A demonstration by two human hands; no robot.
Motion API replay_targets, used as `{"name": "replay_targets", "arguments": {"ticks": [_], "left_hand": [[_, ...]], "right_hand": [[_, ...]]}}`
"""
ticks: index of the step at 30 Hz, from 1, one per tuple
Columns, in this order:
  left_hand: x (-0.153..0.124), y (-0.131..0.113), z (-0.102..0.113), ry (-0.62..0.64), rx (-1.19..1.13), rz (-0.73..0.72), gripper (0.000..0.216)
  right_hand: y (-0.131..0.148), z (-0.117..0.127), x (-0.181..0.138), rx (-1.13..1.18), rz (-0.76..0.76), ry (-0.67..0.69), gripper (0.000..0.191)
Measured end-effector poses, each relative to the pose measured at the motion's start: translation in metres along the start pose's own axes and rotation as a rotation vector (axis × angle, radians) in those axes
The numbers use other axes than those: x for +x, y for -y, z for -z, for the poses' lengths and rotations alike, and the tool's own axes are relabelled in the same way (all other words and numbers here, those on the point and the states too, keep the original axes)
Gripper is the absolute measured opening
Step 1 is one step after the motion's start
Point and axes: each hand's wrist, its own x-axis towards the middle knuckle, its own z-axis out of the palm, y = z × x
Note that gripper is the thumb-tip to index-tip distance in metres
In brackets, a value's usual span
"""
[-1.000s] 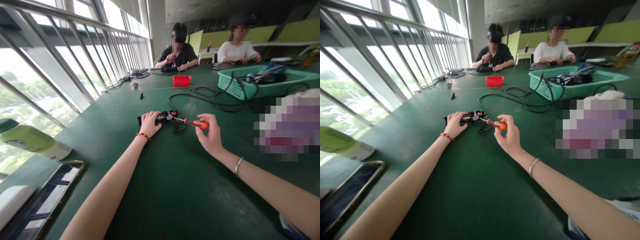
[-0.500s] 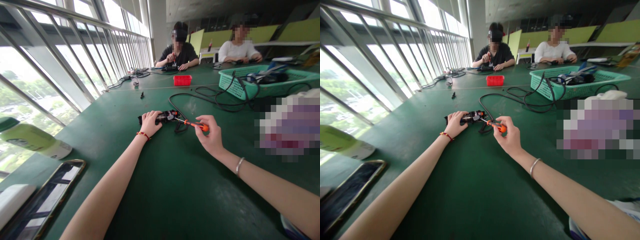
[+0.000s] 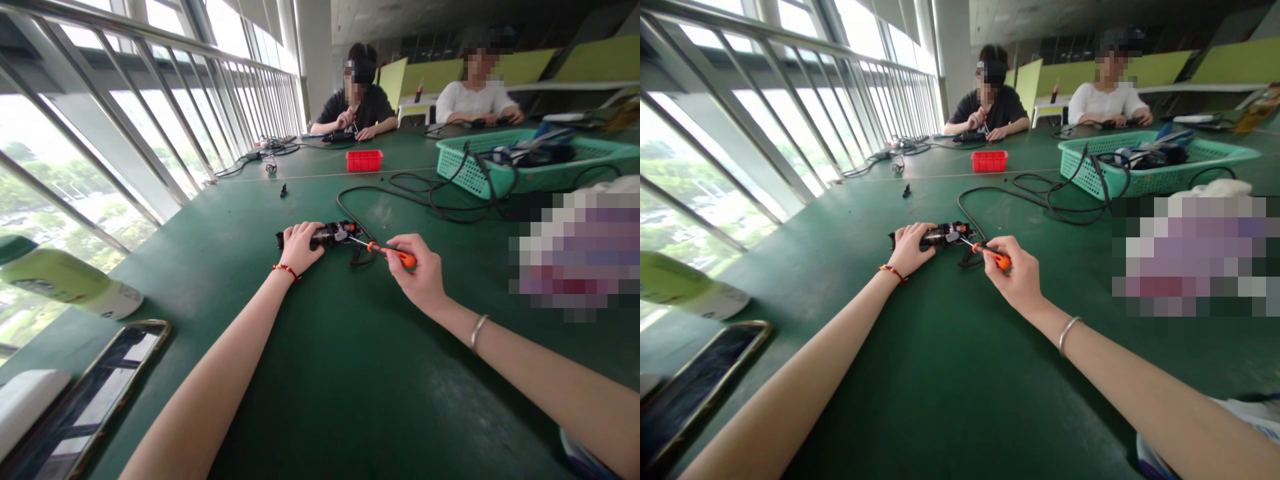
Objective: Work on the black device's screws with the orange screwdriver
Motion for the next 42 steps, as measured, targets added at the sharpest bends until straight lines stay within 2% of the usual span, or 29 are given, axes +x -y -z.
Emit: {"name": "replay_targets", "arguments": {"ticks": [5, 10, 16, 22, 28, 34, 39, 42], "left_hand": [[0.0000, -0.0004, 0.0000, -0.006, -0.003, -0.003, 0.042], [0.0000, -0.0008, 0.0003, 0.001, -0.001, 0.003, 0.042], [0.0000, -0.0010, 0.0004, 0.002, -0.005, 0.009, 0.042], [0.0001, -0.0012, 0.0004, 0.002, -0.005, 0.007, 0.042], [0.0000, -0.0008, 0.0004, 0.002, -0.005, 0.011, 0.042], [-0.0001, -0.0010, 0.0005, 0.004, -0.002, 0.005, 0.041], [-0.0001, -0.0007, -0.0004, -0.006, 0.004, 0.003, 0.041], [-0.0002, -0.0003, -0.0007, -0.012, 0.003, -0.001, 0.042]], "right_hand": [[0.0003, -0.0009, 0.0006, -0.023, 0.093, -0.085, 0.025], [0.0007, -0.0003, -0.0008, -0.009, 0.025, 0.027, 0.012], [0.0003, -0.0001, -0.0002, -0.040, 0.120, -0.036, 0.026], [0.0002, -0.0010, -0.0019, -0.067, 0.098, 0.074, 0.014], [-0.0011, -0.0011, -0.0010, -0.047, 0.202, -0.035, 0.032], [-0.0014, -0.0011, -0.0022, -0.074, 0.087, 0.054, 0.017], [-0.0001, -0.0017, -0.0006, -0.053, 0.187, -0.048, 0.027], [0.0001, -0.0014, -0.0011, -0.059, 0.160, -0.003, 0.021]]}}
